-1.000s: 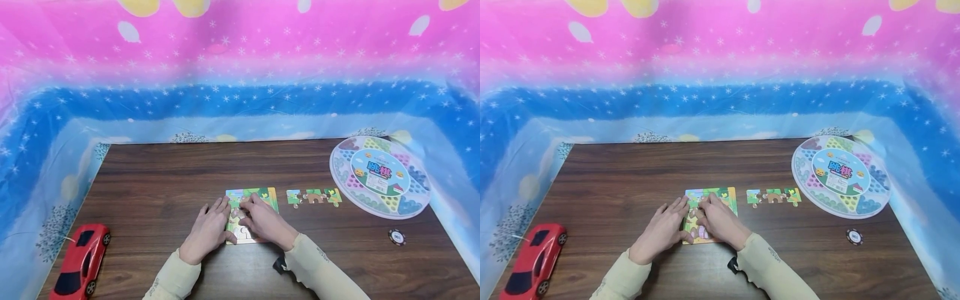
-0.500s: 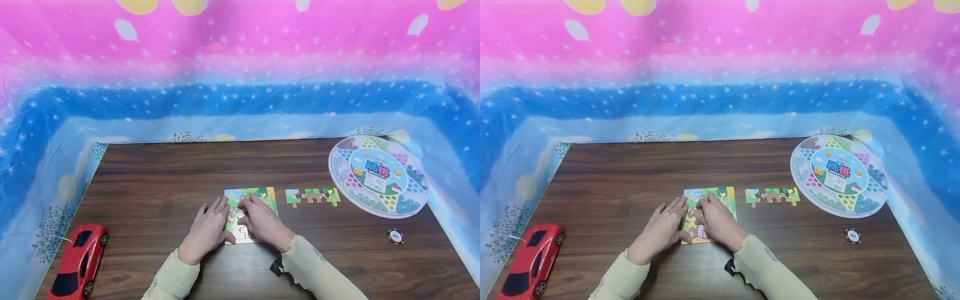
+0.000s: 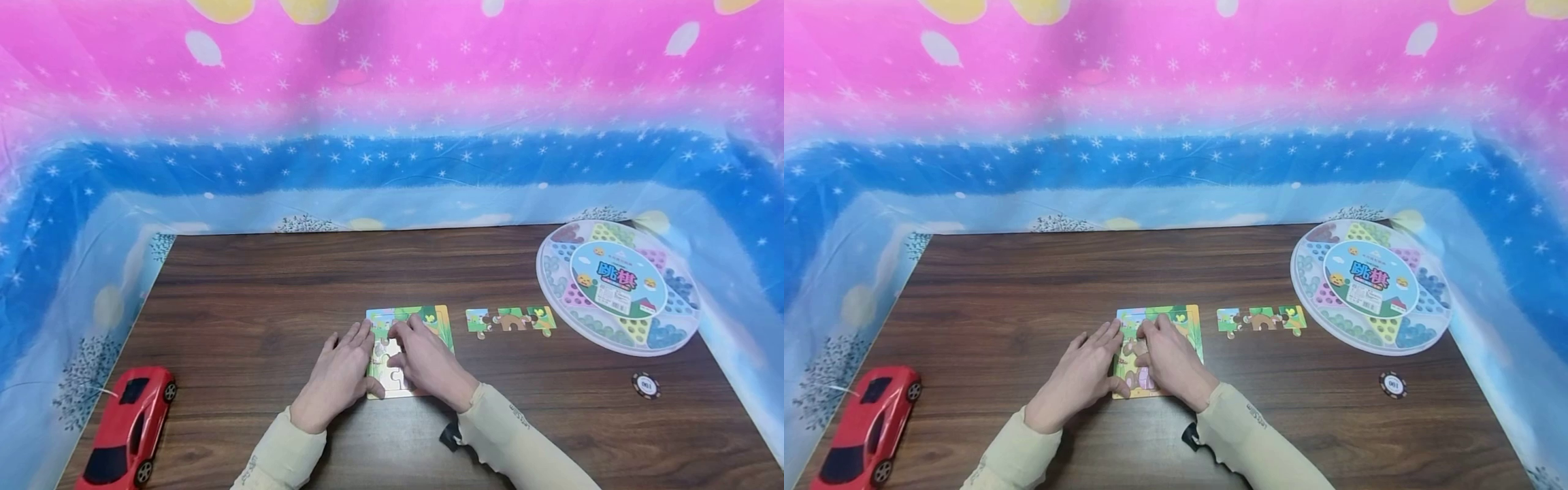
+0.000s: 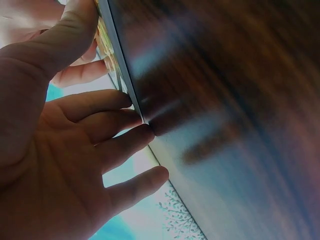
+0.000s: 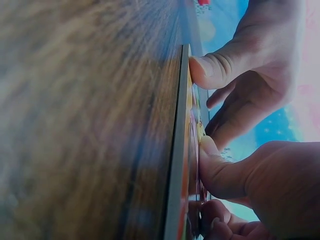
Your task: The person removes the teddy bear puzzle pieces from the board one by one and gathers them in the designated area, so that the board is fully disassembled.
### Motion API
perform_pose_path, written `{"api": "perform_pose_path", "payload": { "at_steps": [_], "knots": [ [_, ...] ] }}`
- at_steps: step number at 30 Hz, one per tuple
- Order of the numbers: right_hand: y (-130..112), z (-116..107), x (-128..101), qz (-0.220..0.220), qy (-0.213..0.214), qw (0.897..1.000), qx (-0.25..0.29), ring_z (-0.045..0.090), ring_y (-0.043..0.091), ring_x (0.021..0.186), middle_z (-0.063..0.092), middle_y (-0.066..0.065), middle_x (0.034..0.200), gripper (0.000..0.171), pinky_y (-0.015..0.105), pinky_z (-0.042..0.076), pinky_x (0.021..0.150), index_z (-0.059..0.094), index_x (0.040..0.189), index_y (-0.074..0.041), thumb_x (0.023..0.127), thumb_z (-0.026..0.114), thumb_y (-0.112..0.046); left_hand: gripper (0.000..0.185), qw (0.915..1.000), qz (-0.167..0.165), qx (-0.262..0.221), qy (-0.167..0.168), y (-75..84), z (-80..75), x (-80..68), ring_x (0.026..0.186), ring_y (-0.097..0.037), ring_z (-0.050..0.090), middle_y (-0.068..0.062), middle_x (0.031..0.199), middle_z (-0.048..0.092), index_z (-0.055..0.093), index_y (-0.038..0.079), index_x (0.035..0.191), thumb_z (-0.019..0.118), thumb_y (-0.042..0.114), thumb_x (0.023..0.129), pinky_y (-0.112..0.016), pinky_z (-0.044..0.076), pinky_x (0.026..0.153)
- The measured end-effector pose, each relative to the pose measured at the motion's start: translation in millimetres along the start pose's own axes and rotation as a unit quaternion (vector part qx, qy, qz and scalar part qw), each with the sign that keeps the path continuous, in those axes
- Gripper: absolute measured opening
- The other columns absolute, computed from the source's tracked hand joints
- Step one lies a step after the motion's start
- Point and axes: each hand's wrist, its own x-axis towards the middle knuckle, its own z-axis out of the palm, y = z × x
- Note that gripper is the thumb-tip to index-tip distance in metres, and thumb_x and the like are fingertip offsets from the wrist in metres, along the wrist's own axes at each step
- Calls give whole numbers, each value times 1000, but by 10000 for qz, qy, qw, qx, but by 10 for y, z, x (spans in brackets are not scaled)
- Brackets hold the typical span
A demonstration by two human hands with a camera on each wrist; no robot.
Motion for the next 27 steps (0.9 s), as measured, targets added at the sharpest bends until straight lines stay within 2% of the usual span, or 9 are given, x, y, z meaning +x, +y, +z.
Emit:
{"api": "perform_pose_path", "payload": {
  "at_steps": [10,20,23,27],
  "knots": [
    [-34,-20,11,182,-128,9997,40,48,11,73,48,0,93,35,27,45,62,58,110,-12,83,77,-24,101,9998,-116,-171,33,11,-11,5,136,-35,40,-22,147,42,49,-7,137,84,47,59,-61,33,104],
    [-59,11,-11,69,11,9999,-157,49,12,77,51,-5,91,35,26,45,58,53,105,-17,81,79,-22,104,9995,-204,-246,-14,17,-4,5,137,-35,38,-21,148,40,46,-6,139,85,47,59,-62,32,104],
    [-66,5,-18,-14,115,9998,-170,51,12,77,56,-6,91,33,27,45,58,54,104,-17,82,78,-21,103,9995,-197,-260,13,15,-6,2,137,-35,39,-21,148,40,46,-6,139,85,46,59,-62,33,104],
    [-74,-17,-36,-41,287,9995,103,52,8,76,59,-9,90,21,25,46,60,57,101,-19,87,73,-18,101,9996,-141,-251,77,16,-10,-4,136,-35,40,-22,147,42,48,-6,138,84,45,59,-62,34,103]
  ]
}}
